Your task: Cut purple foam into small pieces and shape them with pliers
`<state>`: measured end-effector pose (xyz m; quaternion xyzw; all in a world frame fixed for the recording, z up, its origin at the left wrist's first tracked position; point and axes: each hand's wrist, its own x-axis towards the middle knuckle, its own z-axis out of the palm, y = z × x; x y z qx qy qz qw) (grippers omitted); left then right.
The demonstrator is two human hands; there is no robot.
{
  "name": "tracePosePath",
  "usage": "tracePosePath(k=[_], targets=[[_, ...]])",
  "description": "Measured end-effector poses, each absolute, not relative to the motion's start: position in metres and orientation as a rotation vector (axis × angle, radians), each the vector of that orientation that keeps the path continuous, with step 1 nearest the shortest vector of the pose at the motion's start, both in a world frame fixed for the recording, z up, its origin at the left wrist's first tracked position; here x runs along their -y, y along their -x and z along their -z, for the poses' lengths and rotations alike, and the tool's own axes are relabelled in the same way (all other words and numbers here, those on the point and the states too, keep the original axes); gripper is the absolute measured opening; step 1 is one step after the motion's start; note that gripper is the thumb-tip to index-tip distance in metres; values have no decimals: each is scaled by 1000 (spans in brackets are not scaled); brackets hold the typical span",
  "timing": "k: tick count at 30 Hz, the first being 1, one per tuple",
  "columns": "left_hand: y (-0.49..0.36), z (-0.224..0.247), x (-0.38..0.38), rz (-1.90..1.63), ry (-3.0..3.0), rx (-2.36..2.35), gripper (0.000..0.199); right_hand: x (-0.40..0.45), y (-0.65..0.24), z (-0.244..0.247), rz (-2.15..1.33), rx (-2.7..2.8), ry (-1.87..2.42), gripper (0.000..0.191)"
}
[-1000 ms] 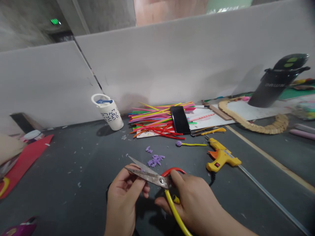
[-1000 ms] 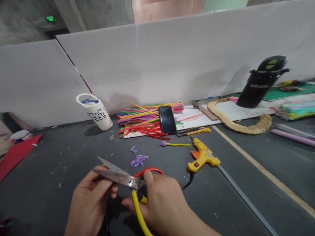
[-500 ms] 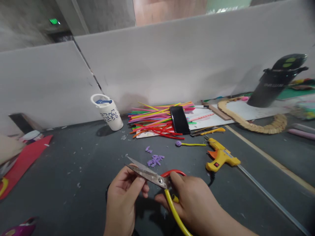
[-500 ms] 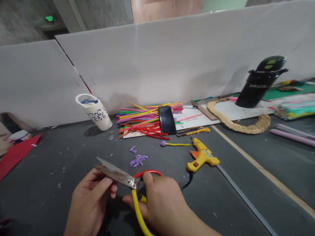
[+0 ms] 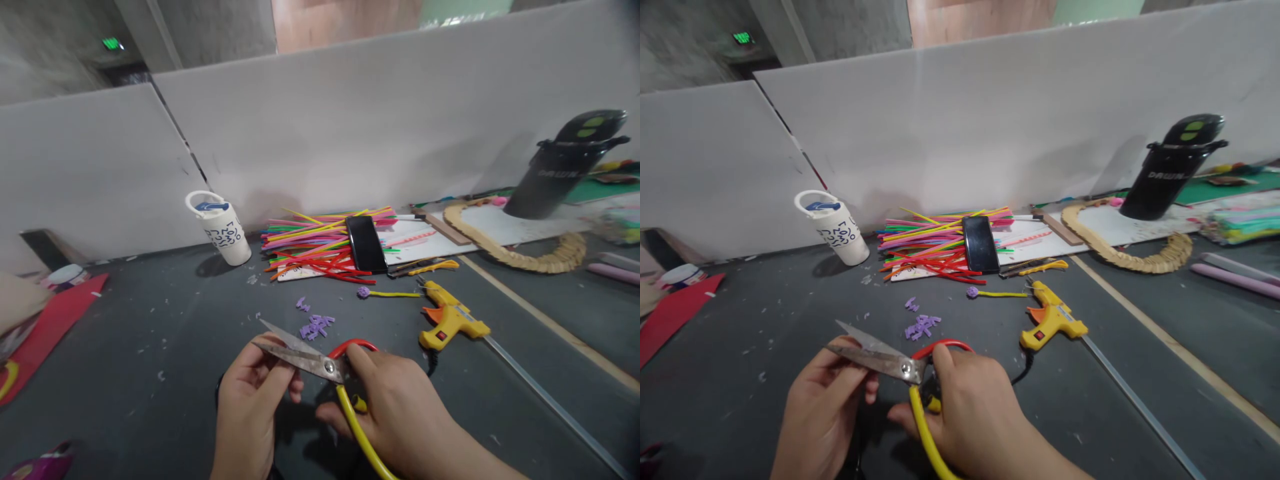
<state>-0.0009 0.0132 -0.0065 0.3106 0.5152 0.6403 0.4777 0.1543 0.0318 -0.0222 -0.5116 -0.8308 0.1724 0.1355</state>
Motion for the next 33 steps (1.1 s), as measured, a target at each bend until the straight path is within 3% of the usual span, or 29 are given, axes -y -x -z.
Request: tracePosePath(k=[20, 28, 33], targets=[[-2, 4, -11, -1543, -794, -1394, 6, -33, -155, 29, -266, 2377, 1432, 37], [1, 10, -13, -1282, -946, -1416, 10, -38, -157, 18, -1008, 1954, 1358, 20], [-3, 15, -13, -1075, -1486, -1543, 11, -41, -157, 7, -1247, 1739, 1269, 11]])
